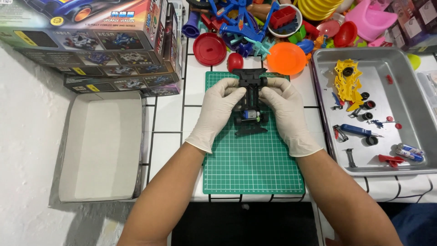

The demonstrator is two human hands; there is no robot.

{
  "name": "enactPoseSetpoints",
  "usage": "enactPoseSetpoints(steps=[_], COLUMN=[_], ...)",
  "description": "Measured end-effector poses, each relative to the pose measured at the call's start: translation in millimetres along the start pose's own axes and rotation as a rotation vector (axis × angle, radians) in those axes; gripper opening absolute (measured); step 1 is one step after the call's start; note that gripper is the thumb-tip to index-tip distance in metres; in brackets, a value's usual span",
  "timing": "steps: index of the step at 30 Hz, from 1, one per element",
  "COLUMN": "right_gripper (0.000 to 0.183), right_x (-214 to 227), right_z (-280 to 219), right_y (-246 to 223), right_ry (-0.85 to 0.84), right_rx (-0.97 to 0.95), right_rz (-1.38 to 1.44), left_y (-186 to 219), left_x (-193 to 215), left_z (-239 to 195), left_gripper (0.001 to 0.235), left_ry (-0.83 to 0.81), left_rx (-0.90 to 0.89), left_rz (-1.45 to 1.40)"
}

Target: Assembling the internal motor and gear components of a toy car chassis on a cutting mat.

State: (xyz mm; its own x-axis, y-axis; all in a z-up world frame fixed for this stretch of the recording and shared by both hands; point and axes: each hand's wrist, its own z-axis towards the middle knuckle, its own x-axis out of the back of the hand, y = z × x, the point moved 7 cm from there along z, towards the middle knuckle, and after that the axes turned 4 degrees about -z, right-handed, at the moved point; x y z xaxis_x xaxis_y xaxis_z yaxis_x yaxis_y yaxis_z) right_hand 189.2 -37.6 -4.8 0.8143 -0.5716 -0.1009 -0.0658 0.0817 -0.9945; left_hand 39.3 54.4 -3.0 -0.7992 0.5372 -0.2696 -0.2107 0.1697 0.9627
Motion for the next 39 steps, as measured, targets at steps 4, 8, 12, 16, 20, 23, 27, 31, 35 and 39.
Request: enactPoseSetpoints(steps=[4,8,12,16,20,23,27,31,35,39], right_gripper=[0.039,0.041,0.039,0.035,0.038,0.033,0.021,0.016,0.008,0.029], right_x=[-1.3,4.6,8.8,2.4,-16.6,-36.4,-59.2,-62.0,-66.5,-67.7], right_z=[0.2,4.7,6.5,-12.6,-22.4,-33.9,-52.0,-44.5,-45.0,-49.3], right_y=[-3.9,0.7,-4.0,-67.9,-93.4,-93.7,-94.3,-81.8,-87.9,-105.0], right_ry=[-0.049,-0.034,0.001,0.010,-0.185,-0.323,-0.336,-0.342,-0.288,-0.462], right_rx=[0.026,0.052,0.035,0.144,0.340,0.695,1.161,1.202,1.309,1.284], right_rz=[-0.047,-0.097,-0.177,-0.388,-0.924,-1.395,-1.755,-1.732,-1.647,-1.422], left_y=[-1.3,-3.5,13.5,21.6,16.2,-6.3,-18.6,-21.8,-6.6,-2.0], left_x=[-1.4,-4.1,-20.0,-24.5,-31.6,-30.1,-26.8,-23.5,-27.4,-24.3], left_z=[1.7,0.8,-6.3,-14.8,-19.5,-15.6,-15.8,-8.8,-15.6,-15.5], left_gripper=[0.026,0.036,0.066,0.087,0.105,0.101,0.072,0.053,0.048,0.041], left_ry=[-0.009,-0.052,-0.233,-0.428,-0.546,-0.594,-0.601,-0.638,-0.634,-0.570], left_rx=[-0.006,0.017,0.063,0.110,0.232,0.303,0.385,0.366,0.314,0.366], left_rz=[-0.022,-0.058,-0.147,-0.326,-0.378,-0.323,-0.407,-0.453,-0.548,-0.704])
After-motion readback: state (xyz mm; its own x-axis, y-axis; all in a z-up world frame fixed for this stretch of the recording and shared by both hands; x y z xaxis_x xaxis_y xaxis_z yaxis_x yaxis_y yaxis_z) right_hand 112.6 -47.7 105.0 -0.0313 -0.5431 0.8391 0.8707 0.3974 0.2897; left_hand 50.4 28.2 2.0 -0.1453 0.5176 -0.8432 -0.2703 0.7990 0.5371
